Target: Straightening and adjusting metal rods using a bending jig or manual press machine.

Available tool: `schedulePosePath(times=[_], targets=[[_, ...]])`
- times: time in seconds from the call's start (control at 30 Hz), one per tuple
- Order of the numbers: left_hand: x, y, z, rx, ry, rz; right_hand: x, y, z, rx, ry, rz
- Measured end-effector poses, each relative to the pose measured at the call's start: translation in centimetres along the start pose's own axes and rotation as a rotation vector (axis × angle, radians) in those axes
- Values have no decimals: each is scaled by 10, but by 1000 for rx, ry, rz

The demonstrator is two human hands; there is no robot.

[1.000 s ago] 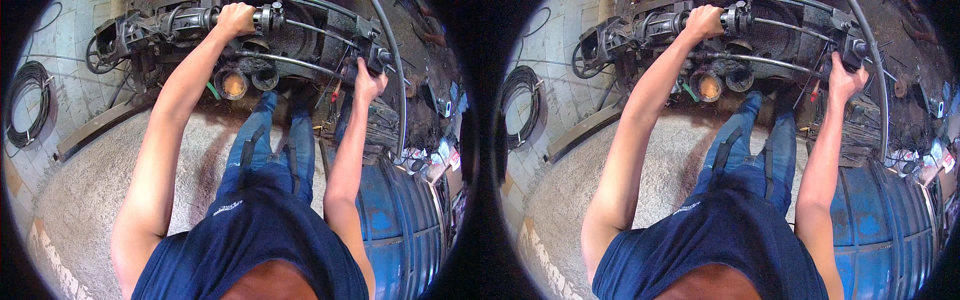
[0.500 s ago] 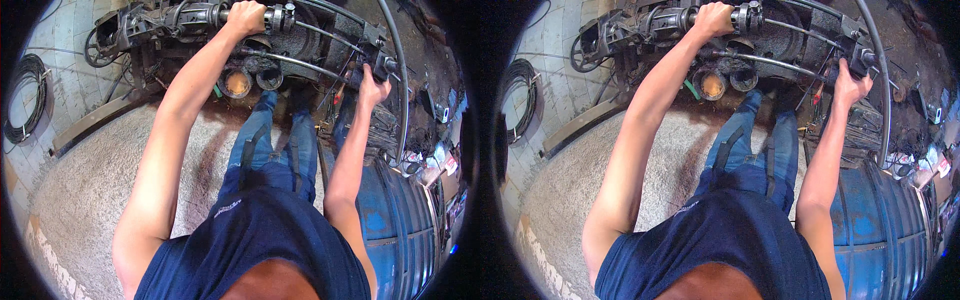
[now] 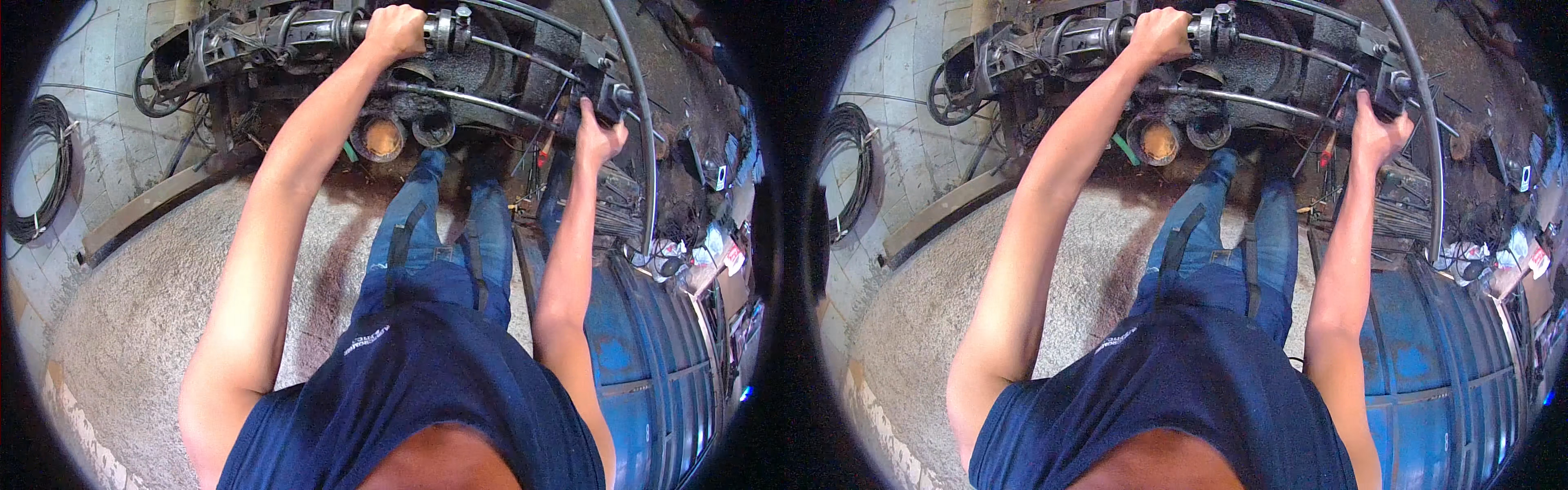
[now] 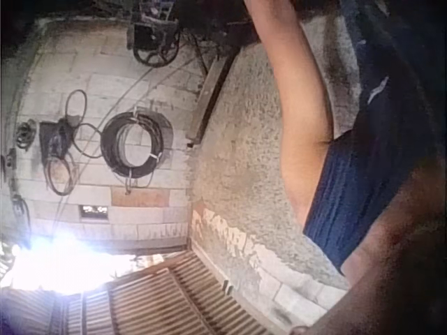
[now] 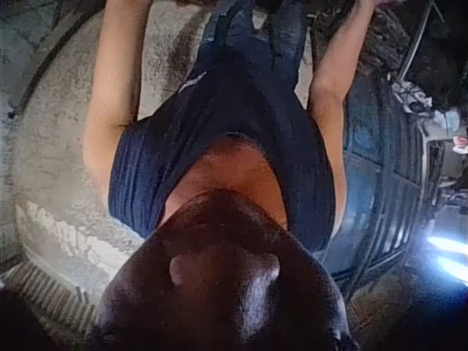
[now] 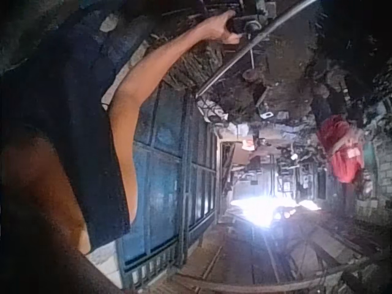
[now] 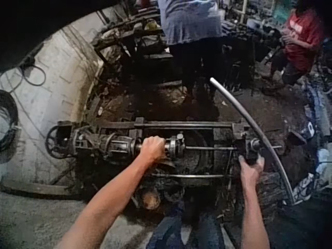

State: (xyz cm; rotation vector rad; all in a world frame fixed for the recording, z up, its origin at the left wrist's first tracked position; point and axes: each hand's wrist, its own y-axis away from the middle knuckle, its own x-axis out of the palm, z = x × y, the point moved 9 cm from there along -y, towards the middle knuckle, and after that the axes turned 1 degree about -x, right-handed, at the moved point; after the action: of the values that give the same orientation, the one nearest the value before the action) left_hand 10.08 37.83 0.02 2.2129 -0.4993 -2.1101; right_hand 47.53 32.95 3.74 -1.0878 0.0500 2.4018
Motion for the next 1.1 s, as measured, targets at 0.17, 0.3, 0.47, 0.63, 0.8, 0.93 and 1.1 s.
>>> schedulePosePath(times=[0.17,0.3,0.47,0.63,0.8,0.93,1.1], targets=[[-2,2,1,13,26,-70,6,-4,-28,132,-154,121],[-7,21,4,55,59,-172,-1,14,-16,310,-562,204],[-65,111,-10,-1,164,-431,-11,93,-72,479,-505,276],[-60,223,-14,-156,391,-358,26,198,-132,684,-5,330],[-14,306,-7,-347,571,-161,108,226,-174,1050,-391,490],[3,351,9,-419,567,-178,85,197,-123,584,-9,309],[11,365,18,-494,650,-212,66,235,-109,655,-460,454]])
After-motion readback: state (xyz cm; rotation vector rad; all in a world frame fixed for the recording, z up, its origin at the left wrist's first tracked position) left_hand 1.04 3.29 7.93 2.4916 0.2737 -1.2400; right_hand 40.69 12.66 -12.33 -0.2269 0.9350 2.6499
